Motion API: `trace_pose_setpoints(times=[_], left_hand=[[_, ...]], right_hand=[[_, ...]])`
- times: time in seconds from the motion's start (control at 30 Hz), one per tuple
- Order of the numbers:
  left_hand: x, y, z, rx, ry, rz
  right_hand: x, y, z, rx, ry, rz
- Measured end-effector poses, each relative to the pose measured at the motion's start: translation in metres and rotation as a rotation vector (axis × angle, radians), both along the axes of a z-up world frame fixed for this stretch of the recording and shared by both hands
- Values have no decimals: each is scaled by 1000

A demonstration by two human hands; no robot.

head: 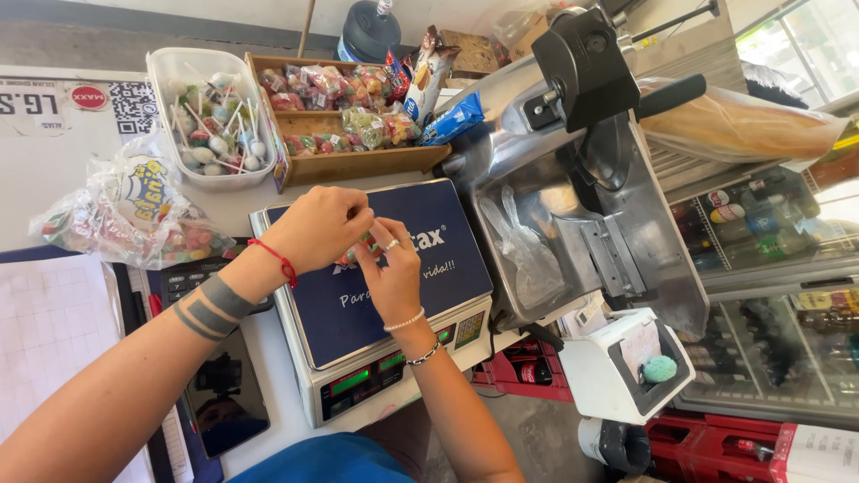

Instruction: Packaging small candies into plastic bags and weighing them at a shop counter.

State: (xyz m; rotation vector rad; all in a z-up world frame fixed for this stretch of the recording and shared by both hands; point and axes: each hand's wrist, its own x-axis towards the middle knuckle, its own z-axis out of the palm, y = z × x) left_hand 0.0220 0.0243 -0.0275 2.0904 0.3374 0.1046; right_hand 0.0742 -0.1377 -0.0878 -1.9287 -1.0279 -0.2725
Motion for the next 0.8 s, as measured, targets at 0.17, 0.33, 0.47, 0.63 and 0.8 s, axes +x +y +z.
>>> trace_pose_setpoints(times=[0.17, 0.33, 0.47, 0.63, 0.8], left_hand=[[1, 2, 1, 30, -26, -6], [0, 1, 9, 2, -20, -35], [4, -3, 3, -17, -24, -43], [2, 2, 11, -45, -17, -30], [-7, 9, 26, -18, -55, 44]], right_hand=[[12, 4, -2, -69, 60, 47], [7, 6, 7, -61, 118, 69], [10, 5, -6, 60, 300, 87], [12, -3, 26, -22, 130, 47], [17, -15, 73, -87, -111, 112]])
